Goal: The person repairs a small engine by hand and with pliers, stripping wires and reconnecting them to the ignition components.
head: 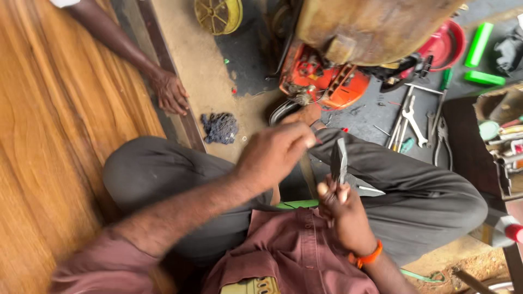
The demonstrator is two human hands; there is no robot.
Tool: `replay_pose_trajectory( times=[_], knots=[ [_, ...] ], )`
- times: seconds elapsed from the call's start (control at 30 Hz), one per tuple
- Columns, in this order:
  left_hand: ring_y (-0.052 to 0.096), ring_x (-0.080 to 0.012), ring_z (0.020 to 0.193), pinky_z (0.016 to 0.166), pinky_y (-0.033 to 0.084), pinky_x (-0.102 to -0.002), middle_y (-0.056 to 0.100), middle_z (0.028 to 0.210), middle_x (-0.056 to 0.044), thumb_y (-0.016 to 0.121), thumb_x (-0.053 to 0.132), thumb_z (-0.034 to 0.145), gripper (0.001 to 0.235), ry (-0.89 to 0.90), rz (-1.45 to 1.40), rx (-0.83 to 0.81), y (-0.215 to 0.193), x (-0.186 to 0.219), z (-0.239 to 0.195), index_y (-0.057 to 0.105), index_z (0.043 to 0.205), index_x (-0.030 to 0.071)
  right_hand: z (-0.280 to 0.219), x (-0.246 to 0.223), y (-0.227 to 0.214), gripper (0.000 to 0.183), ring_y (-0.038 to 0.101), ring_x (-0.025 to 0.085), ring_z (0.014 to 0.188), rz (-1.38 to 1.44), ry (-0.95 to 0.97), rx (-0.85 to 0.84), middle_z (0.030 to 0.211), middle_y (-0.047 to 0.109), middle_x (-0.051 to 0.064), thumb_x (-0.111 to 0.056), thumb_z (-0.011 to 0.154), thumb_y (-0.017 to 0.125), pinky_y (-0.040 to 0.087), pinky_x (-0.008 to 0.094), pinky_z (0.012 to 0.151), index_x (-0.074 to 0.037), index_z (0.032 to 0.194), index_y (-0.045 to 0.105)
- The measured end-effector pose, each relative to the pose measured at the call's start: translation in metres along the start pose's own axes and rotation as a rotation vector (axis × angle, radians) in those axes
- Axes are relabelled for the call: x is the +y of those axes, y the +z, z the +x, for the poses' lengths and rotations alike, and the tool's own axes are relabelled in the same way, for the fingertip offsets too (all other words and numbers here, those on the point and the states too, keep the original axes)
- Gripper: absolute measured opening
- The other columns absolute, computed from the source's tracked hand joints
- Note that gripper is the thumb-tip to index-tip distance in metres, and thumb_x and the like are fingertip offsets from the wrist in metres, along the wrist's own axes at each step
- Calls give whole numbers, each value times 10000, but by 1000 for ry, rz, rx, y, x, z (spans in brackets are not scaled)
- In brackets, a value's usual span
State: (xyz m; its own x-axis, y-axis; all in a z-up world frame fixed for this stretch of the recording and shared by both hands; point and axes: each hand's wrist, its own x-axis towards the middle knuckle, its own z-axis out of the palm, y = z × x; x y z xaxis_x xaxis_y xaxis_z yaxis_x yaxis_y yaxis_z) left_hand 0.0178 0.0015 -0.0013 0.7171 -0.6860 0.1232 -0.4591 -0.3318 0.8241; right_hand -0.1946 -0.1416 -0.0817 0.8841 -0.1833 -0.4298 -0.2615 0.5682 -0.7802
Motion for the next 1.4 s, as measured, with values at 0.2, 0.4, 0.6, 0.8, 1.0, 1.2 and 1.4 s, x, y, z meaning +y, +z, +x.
replay_pose_trajectory(
  times=[0.2, 0.4, 0.6, 0.8, 1.0, 1.2, 1.4],
  knots=[
    [766, -237, 792, 669, 578, -346, 737, 946, -118, 680, 207, 980, 169, -162, -157, -121, 6, 14, 4, 679, 994, 38, 5, -16, -32, 368, 647, 214, 610, -266, 364, 132, 964, 625, 102, -271, 1064, 529, 462, 347, 451, -59, 1363, 557],
    [772, -171, 782, 698, 596, -318, 738, 879, -97, 691, 131, 970, 144, -200, -248, -143, 5, 16, 1, 651, 973, -8, 16, -14, -35, 471, 584, 114, 1144, -470, 97, 41, 1211, 652, 69, -207, 1044, 565, 474, 304, 1028, 16, 1457, 519],
    [772, -176, 846, 716, 620, -314, 731, 957, -95, 689, 103, 964, 132, -175, -243, -54, 8, 13, 0, 609, 944, 0, 20, -41, -3, 502, 564, 97, 1153, -408, 122, -84, 1159, 629, 4, -155, 1006, 550, 454, 297, 1021, -23, 1482, 459],
    [741, -242, 900, 760, 588, -355, 723, 977, -100, 711, 79, 966, 111, -98, -149, 41, 7, 15, 0, 621, 969, 13, 23, -45, 23, 432, 547, 113, 1051, -419, 24, -126, 1042, 613, 32, -133, 1049, 567, 445, 279, 1018, 11, 1453, 511],
    [738, -221, 870, 720, 605, -341, 696, 961, -95, 671, 49, 956, 319, -135, -187, 101, 5, 20, 0, 567, 1258, 36, 30, -43, 38, 431, 556, 64, 1044, -521, -12, -74, 1087, 640, -22, -144, 1006, 568, 446, 234, 967, -32, 1414, 490],
    [743, -233, 828, 708, 597, -355, 708, 939, -99, 695, 108, 991, 140, -112, -133, 51, 14, 17, -8, 580, 966, 33, 36, -41, 34, 259, 522, 66, 853, -568, -17, -56, 959, 618, 23, -174, 1068, 571, 451, 225, 756, -22, 1277, 551],
    [769, -210, 852, 699, 618, -314, 730, 986, -95, 693, 126, 972, 129, -147, -225, 17, 19, 13, -6, 616, 996, 25, 44, -48, 39, 311, 561, 90, 677, -424, -12, 19, 911, 632, 30, -185, 1038, 545, 469, 246, 596, -32, 1305, 500]
  ],
)
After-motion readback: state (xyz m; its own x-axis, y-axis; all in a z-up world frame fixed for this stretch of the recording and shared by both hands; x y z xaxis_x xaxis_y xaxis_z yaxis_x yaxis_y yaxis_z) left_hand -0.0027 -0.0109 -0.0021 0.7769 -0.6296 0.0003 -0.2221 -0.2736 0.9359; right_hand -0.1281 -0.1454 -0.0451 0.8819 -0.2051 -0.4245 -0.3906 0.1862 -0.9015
